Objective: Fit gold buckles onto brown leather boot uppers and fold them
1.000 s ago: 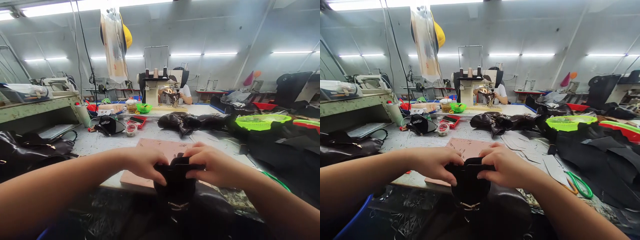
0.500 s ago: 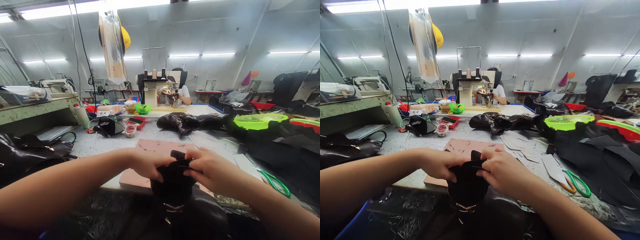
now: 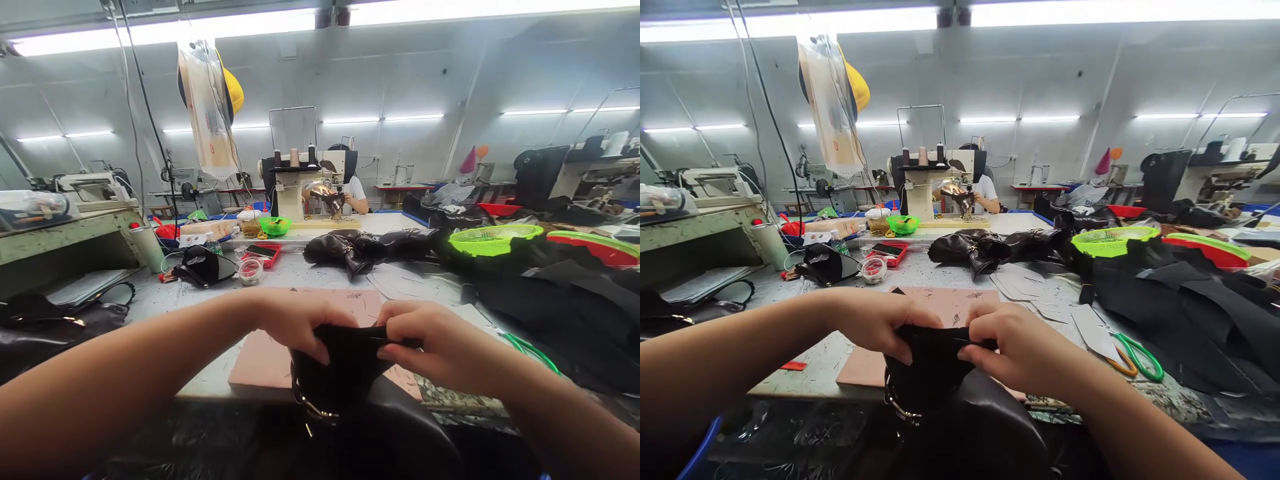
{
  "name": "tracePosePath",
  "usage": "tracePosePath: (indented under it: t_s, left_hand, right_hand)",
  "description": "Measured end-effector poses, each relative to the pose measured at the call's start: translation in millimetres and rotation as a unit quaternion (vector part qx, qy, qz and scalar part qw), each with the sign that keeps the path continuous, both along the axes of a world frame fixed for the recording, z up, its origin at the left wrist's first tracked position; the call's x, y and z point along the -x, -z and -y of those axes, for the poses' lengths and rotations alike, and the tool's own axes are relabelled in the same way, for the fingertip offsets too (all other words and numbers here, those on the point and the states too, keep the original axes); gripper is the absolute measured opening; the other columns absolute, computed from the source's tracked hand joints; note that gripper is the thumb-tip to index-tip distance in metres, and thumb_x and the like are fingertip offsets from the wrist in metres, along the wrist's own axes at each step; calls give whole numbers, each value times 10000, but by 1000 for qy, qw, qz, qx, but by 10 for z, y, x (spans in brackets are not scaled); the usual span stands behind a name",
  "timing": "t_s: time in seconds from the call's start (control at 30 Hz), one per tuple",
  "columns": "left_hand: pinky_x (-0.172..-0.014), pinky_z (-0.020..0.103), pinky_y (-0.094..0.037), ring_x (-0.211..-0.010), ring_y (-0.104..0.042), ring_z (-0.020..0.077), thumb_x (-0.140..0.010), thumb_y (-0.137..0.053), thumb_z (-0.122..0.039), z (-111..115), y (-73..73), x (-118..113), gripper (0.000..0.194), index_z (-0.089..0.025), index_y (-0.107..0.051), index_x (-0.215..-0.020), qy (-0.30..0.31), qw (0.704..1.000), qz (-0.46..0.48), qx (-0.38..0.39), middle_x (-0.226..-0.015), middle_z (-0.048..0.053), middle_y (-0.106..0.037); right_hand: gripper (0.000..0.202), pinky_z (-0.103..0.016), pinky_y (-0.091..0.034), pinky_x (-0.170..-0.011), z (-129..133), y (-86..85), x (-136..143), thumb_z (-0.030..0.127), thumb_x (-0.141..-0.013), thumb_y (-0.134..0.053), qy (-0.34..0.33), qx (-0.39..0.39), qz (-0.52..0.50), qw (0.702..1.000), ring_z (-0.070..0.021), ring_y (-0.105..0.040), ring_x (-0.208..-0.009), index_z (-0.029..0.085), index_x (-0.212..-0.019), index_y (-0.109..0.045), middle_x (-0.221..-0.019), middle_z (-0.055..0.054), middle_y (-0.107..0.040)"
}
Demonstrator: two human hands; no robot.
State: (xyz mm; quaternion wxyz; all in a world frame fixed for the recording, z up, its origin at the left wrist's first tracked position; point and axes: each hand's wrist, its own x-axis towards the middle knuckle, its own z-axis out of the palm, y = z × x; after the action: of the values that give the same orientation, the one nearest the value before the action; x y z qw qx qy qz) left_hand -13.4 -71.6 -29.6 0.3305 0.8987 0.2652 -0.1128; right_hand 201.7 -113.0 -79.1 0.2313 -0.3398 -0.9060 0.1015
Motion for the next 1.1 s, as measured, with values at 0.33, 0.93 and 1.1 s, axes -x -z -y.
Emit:
tracePosePath:
  t_s: [0.33, 0.93, 1.1]
  left_hand:
    - [-590, 198, -370, -661, -477, 99, -693, -670, -144, -115, -78, -351, 57, -131, -615, -700, 62, 972, 149, -170, -685, -23, -508]
    - [-609, 226, -371, -657, -467, 108, -737, -586, -166, -122, 11, -165, 118, -119, -597, -629, -112, 955, 186, -203, -689, -16, -485]
    - [-562, 227, -335, -606, -431, 97, -733, -567, -171, -57, 218, -55, 169, -122, -562, -571, -172, 944, 217, -179, -627, -29, -431]
  right_hand:
    - [202, -248, -447, -627, 90, -38, -74, 259, -813, -505, 59, -28, -37, 997, -147, -577, -707, 190, -640, -584, -915, -50, -621]
    - [153, -330, -473, -769, -155, 439, 57, 324, -750, -612, 94, -77, -244, 962, -226, -530, -948, 182, -803, -597, -1001, -96, -541]
    - [218, -293, -492, -716, -157, 432, 27, 307, -872, -420, -24, 144, -160, 976, -184, -586, -823, 192, -920, -599, -858, -28, -618]
